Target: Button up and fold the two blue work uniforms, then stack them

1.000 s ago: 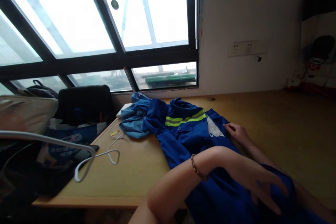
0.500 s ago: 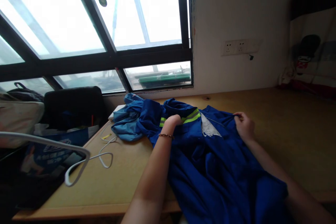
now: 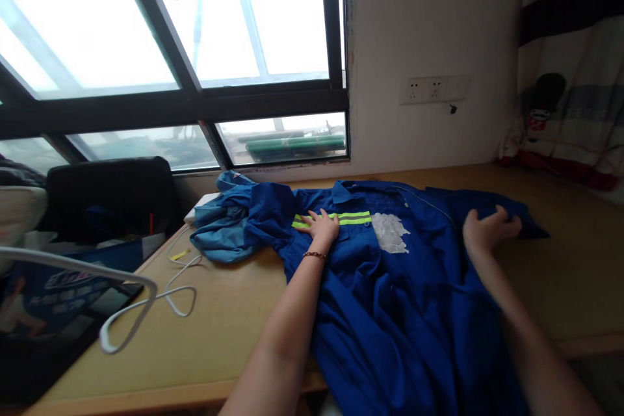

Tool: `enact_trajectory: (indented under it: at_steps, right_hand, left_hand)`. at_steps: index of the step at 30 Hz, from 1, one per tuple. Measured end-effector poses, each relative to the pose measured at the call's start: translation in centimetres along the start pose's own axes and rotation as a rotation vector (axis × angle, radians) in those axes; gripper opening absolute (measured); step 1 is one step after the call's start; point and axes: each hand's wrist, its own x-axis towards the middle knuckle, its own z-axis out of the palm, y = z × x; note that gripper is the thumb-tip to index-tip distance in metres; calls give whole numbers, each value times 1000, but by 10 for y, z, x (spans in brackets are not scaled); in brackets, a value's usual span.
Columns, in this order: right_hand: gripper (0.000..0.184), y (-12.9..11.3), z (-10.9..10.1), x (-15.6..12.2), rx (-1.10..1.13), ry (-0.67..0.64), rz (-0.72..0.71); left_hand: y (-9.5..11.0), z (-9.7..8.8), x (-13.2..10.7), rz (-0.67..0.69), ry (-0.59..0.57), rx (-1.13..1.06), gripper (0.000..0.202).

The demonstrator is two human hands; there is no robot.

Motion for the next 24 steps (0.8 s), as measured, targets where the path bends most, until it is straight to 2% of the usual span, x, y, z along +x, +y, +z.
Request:
enact_trajectory:
  at_steps: [1, 2, 3, 5, 6, 7, 8, 10, 12, 14, 18, 21, 23, 24]
  right_hand:
    - [36, -10, 3, -6, 3, 52, 18]
    - [41, -18, 6, -11, -58, 50, -48]
    - [45, -24, 10, -16, -90, -40, -139]
    - [45, -31, 18, -23, -70, -388, -280]
    - [46, -33, 22, -25, -62, -539, -300]
    - [49, -34, 24, -27, -72, -636, -287]
    - [55, -34, 26, -28, -106, -673, -246]
    - [71, -33, 24, -28, -228, -637, -126]
    - [83, -33, 18, -27, -357, -618, -1]
    - [85, -31, 10, -24, -431, -676, 82]
    - [70, -25, 1, -14, -392, -836, 217]
    - [56, -26, -3, -5, -310, -805, 269]
    - [51, -35, -11, -3, -75, -741, 191]
    - [52, -44, -17, -3, 121, -760, 124]
  left_hand:
    - [0, 1, 0, -4, 16, -6, 66]
    - [0, 1, 0, -8, 36, -10, 65]
    - [0, 1, -1, -12, 60, -15, 64]
    - [0, 0, -6, -6, 127, -25, 60]
    - [0, -1, -9, 19, 170, -27, 56]
    - [0, -3, -13, 70, 219, -26, 51]
    - [0, -5, -17, 152, 272, -22, 45]
    - [0, -10, -25, 394, 361, -19, 35]
    - [2, -14, -32, 655, 394, -54, 33]
    - [5, -13, -37, 856, 354, -139, 32]
    - [11, -4, -42, 1122, 118, -294, 32]
    - [14, 3, -41, 1175, -15, -343, 35]
    - [14, 5, -40, 1175, -46, -374, 35]
    - [14, 5, -40, 1175, -51, -391, 36]
